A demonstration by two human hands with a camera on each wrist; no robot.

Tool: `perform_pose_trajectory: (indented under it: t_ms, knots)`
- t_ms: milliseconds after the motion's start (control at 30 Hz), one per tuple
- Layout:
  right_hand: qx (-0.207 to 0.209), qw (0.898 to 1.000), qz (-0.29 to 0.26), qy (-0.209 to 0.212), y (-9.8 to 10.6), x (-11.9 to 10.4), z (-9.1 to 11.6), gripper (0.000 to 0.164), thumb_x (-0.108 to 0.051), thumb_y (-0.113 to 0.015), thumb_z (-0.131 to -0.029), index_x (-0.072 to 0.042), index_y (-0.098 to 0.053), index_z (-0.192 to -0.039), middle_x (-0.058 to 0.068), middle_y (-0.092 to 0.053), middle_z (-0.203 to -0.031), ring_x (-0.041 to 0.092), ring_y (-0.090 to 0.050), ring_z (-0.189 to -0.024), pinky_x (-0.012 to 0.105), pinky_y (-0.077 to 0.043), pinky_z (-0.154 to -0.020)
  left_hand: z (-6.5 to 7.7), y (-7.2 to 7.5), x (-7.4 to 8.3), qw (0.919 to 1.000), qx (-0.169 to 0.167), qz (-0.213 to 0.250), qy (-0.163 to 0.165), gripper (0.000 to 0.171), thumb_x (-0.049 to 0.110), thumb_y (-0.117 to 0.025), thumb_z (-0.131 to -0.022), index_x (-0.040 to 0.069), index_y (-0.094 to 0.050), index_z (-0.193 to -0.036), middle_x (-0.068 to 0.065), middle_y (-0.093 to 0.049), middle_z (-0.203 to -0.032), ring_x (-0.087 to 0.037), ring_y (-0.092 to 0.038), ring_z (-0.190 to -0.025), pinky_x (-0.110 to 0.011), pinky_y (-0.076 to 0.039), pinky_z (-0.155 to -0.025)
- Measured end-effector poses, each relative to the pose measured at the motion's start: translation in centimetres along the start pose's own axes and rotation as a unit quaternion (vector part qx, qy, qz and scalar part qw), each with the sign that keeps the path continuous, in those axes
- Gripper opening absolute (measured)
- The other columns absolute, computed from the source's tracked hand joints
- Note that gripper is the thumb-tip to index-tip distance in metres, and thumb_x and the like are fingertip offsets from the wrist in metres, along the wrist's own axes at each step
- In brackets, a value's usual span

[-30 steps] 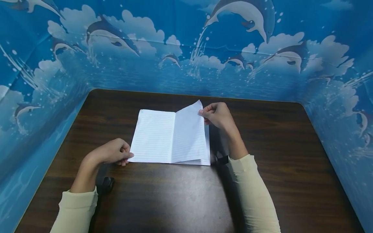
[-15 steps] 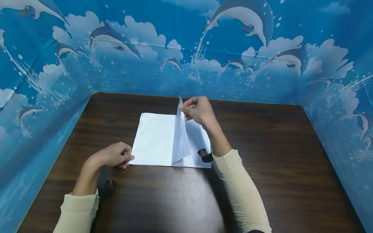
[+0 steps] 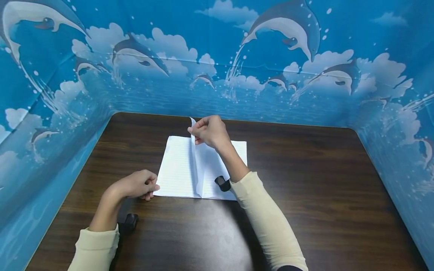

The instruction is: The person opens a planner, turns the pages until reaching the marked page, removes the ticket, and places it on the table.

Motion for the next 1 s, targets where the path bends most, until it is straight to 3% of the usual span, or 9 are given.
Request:
perform_pose_trajectory:
  t_ms: [133, 333, 533, 700, 867, 1000]
  knots:
    - [-0.012, 1.000, -0.019, -0.001, -1.6, 0.2, -0.8, 0.016, -0.015, -0.080, -0.098, 0.000, -0.076, -0.098, 0.011, -0.073, -0.079, 0.019, -0.071, -0.060, 0.051, -0.066, -0.083, -0.1, 0.0, 0.0, 1.0000, 0.002, -0.006, 0.008, 0.033, 0.007, -0.062, -0.108, 0.005, -0.052, -0.076, -0.009, -0.065, -0.071, -0.017, -0.063, -0.063, -0.029, -0.045, -0.060]
    - [-0.028, 0.999, -0.012, -0.012, -5.0, 0.5, -1.7, 0.015, -0.015, -0.081, -0.097, -0.001, -0.076, -0.095, 0.009, -0.073, -0.074, 0.020, -0.074, -0.058, 0.034, -0.066, -0.073, -0.1, 0.2, 0.2, 0.9996, 0.004, -0.026, 0.000, 0.032, 0.007, -0.063, -0.107, 0.003, -0.057, -0.077, -0.008, -0.066, -0.070, -0.016, -0.064, -0.063, -0.029, -0.048, -0.061]
    - [-0.020, 0.999, 0.023, -0.039, -8.7, 2.1, -3.2, 0.014, -0.013, -0.081, -0.097, -0.003, -0.077, -0.090, 0.008, -0.075, -0.068, 0.011, -0.070, -0.052, 0.028, -0.063, -0.074, -0.4, 0.0, 0.4, 0.9997, -0.006, -0.025, 0.007, 0.028, 0.003, -0.060, -0.107, 0.003, -0.060, -0.079, -0.007, -0.066, -0.069, -0.014, -0.063, -0.062, -0.027, -0.049, -0.060]
    - [-0.011, 0.995, 0.090, -0.050, -10.8, 4.1, -4.3, 0.015, -0.013, -0.082, -0.096, -0.005, -0.078, -0.085, 0.008, -0.076, -0.066, 0.008, -0.068, -0.048, 0.022, -0.060, -0.067, -0.5, -0.1, 0.4, 0.9999, -0.001, -0.015, -0.005, 0.026, -0.004, -0.053, -0.105, 0.002, -0.062, -0.081, -0.006, -0.066, -0.068, -0.012, -0.062, -0.060, -0.026, -0.050, -0.058]
    - [-0.010, 0.994, 0.086, -0.072, -11.6, 5.3, -4.9, 0.014, -0.009, -0.081, -0.097, -0.002, -0.078, -0.084, 0.009, -0.075, -0.065, 0.007, -0.065, -0.045, 0.021, -0.058, -0.055, -0.4, -0.2, 0.0, 0.9998, 0.015, -0.002, -0.015, 0.040, 0.003, -0.045, -0.110, 0.001, -0.064, -0.075, -0.004, -0.064, -0.064, -0.011, -0.059, -0.057, -0.027, -0.049, -0.058]
    - [-0.014, 0.995, 0.072, -0.069, -11.5, 5.4, -4.9, 0.013, -0.007, -0.079, -0.097, -0.001, -0.077, -0.086, 0.011, -0.076, -0.068, 0.007, -0.065, -0.046, 0.020, -0.057, -0.054, -0.4, -0.2, -0.1, 0.9994, 0.033, 0.013, 0.004, 0.057, 0.021, -0.039, -0.117, 0.001, -0.065, -0.070, -0.004, -0.062, -0.062, -0.012, -0.058, -0.055, -0.029, -0.050, -0.058]
Point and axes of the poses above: each hand's wrist, its own z-axis away from the middle knuckle, its own y-axis out of the back of the hand, x = y × z, the point moved 4 cm from there along -z, towards the middle knuckle
